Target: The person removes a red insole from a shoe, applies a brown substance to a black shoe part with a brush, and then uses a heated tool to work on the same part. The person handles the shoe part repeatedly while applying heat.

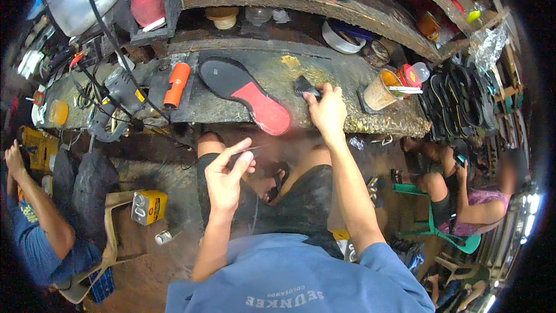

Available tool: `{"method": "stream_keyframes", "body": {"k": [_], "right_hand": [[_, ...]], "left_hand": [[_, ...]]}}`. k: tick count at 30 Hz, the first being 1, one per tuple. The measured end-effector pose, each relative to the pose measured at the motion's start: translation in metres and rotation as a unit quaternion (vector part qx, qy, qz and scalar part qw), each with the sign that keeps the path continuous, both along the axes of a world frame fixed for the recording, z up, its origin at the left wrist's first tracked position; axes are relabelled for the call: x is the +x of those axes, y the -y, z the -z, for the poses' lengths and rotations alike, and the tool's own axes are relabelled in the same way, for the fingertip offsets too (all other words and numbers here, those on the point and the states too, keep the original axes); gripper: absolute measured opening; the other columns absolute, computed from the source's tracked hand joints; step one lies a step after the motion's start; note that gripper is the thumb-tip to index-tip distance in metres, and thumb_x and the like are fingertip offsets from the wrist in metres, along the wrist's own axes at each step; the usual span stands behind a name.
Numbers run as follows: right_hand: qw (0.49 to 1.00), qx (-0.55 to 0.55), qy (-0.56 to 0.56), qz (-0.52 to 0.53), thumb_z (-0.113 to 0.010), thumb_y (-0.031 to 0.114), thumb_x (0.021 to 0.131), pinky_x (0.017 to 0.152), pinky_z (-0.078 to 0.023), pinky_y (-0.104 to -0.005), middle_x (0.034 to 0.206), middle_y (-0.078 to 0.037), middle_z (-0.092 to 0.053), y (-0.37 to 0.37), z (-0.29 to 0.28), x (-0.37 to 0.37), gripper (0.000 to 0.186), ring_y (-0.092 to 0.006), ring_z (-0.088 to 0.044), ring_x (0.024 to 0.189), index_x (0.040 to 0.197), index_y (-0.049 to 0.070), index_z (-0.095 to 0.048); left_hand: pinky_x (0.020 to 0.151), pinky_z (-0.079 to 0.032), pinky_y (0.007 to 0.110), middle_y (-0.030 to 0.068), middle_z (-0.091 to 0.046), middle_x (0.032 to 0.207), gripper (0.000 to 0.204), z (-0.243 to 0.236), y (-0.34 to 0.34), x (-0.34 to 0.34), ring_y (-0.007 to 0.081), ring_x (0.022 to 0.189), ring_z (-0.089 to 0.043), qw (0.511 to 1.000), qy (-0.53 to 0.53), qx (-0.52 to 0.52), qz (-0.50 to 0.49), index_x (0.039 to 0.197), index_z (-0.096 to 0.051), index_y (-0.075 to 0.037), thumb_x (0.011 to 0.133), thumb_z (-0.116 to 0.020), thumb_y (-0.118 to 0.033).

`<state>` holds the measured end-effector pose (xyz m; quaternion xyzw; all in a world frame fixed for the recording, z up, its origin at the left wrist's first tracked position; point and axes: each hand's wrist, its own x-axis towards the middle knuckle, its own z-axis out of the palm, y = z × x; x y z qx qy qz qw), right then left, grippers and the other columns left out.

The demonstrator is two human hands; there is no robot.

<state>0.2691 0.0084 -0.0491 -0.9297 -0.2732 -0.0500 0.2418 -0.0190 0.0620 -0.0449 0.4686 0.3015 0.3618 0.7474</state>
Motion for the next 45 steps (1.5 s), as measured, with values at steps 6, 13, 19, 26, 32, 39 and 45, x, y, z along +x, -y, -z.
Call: {"method": "stream_keyframes", "body": {"k": [6, 13, 19, 26, 32, 39, 45], "right_hand": [[0.922, 0.286, -0.245, -0.093, -0.090, 0.009, 0.082, 0.081, -0.055, -0.0343, 0.095, -0.008, -0.071, 0.016, -0.015, 0.014, 0.020, -0.0207, -0.070, 0.090, 0.095, 0.003, -0.076], [0.804, 0.482, -0.262, -0.228, -0.070, -0.012, 0.089, 0.085, -0.057, -0.0278, 0.106, -0.009, -0.080, 0.082, -0.024, -0.046, 0.024, -0.0139, -0.073, 0.095, 0.107, 0.000, -0.080], [0.647, 0.532, -0.471, -0.277, -0.070, -0.010, 0.089, 0.095, -0.055, -0.0286, 0.119, -0.008, -0.073, 0.093, -0.031, -0.067, 0.035, -0.0152, -0.070, 0.106, 0.122, 0.001, -0.070], [0.693, 0.472, -0.500, -0.219, -0.073, -0.002, 0.097, 0.092, -0.055, -0.0288, 0.115, -0.006, -0.070, 0.090, -0.041, -0.096, 0.041, -0.0117, -0.066, 0.102, 0.135, 0.002, -0.060], [0.620, 0.487, -0.570, -0.233, -0.065, 0.003, 0.104, 0.102, -0.051, -0.0313, 0.120, -0.007, -0.068, 0.090, -0.043, -0.100, 0.055, -0.0137, -0.064, 0.111, 0.153, 0.003, -0.042], [0.626, 0.483, -0.568, -0.229, -0.066, 0.008, 0.103, 0.105, -0.047, -0.0293, 0.125, -0.004, -0.066, 0.090, -0.043, -0.109, 0.055, -0.0126, -0.063, 0.115, 0.153, 0.002, -0.046], [0.648, 0.461, -0.559, -0.234, -0.067, 0.011, 0.103, 0.104, -0.047, -0.0291, 0.124, -0.004, -0.066, 0.092, -0.048, -0.109, 0.049, -0.0119, -0.062, 0.112, 0.148, 0.002, -0.051]], "left_hand": [[0.087, -0.058, 0.029, 0.0108, -0.074, 0.114, 0.029, -0.004, 0.005, -0.011, 0.0163, 0.095, -0.071, 0.995, -0.045, 0.083, -0.008, 0.127, -0.077, 0.003, 0.097, -0.074, 0.004], [0.107, -0.058, 0.037, 0.0157, -0.063, 0.141, 0.035, -0.013, 0.008, 0.015, 0.0267, 0.126, -0.066, 0.989, 0.055, 0.136, 0.004, 0.123, -0.081, -0.001, 0.092, -0.070, 0.012], [0.107, -0.058, 0.036, 0.0149, -0.063, 0.135, 0.041, -0.030, 0.023, 0.031, 0.0244, 0.126, -0.065, 0.983, 0.023, 0.180, 0.003, 0.128, -0.078, 0.001, 0.093, -0.064, 0.016], [0.111, -0.054, 0.035, 0.0117, -0.053, 0.140, 0.061, -0.042, 0.035, 0.035, 0.0229, 0.130, -0.061, 0.991, 0.028, 0.123, 0.036, 0.145, -0.067, 0.001, 0.088, -0.059, 0.022], [0.116, -0.050, 0.037, 0.0122, -0.054, 0.143, 0.056, -0.035, 0.032, 0.024, 0.0236, 0.138, -0.056, 0.990, 0.099, 0.058, 0.084, 0.149, -0.061, 0.005, 0.094, -0.067, 0.013], [0.118, -0.048, 0.037, 0.0155, -0.056, 0.148, 0.052, -0.024, 0.042, 0.035, 0.0236, 0.141, -0.054, 0.991, 0.112, -0.070, 0.037, 0.149, -0.055, 0.007, 0.099, -0.066, 0.010], [0.113, -0.053, 0.037, 0.0164, -0.058, 0.147, 0.054, -0.025, 0.039, 0.034, 0.0231, 0.136, -0.060, 0.984, 0.101, -0.132, 0.058, 0.151, -0.050, 0.004, 0.100, -0.066, 0.009]]}}
